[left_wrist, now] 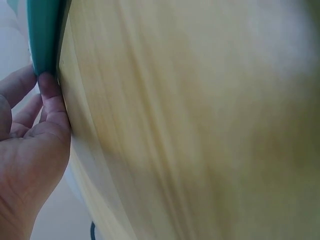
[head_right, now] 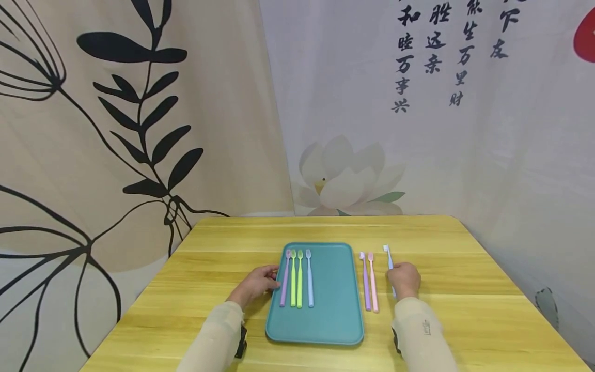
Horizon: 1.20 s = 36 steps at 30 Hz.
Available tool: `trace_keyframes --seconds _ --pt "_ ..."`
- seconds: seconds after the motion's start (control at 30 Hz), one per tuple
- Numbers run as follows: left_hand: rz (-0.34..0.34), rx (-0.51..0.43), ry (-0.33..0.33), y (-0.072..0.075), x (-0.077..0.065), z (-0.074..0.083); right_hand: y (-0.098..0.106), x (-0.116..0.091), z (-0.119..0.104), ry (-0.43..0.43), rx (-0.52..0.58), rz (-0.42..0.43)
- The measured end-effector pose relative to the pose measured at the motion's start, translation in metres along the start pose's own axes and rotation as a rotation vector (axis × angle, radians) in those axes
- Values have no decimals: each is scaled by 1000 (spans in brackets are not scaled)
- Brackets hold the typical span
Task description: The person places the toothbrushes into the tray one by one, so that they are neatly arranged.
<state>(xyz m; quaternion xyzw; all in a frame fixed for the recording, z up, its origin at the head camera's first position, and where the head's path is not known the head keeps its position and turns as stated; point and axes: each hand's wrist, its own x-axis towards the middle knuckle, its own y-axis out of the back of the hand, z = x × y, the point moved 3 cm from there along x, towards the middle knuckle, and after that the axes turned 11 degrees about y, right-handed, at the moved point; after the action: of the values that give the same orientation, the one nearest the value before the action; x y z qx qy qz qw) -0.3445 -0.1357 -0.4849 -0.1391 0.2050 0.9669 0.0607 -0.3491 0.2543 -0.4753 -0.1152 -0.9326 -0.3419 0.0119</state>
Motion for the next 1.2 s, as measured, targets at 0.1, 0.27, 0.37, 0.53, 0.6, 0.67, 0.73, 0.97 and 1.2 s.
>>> trace_keyframes --seconds 0.1,0.27,0.37,0.53,0.6,0.67,0.73,0.97,1.2 --pt "-1 6 -5 0 0 0 1 1 0 3 -28 -4" --pt "0 8 -9 0 -2 1 2 3 0 14 -50 -9" --pt "1 6 -3 0 -3 2 2 4 2 29 -58 -2" --pt "4 11 -3 0 -3 2 5 3 2 53 -63 17" --pt "5 14 -5 0 -2 2 6 2 1 55 -58 18" --pt "5 17 -3 0 -1 1 6 2 1 50 -48 17" --pt "5 21 -3 1 -1 1 6 1 0 38 -34 13" --pt "7 19 9 1 1 1 2 -2 -7 10 73 -33" --pt "7 15 1 1 -1 2 -18 -6 -38 -32 293 -45"
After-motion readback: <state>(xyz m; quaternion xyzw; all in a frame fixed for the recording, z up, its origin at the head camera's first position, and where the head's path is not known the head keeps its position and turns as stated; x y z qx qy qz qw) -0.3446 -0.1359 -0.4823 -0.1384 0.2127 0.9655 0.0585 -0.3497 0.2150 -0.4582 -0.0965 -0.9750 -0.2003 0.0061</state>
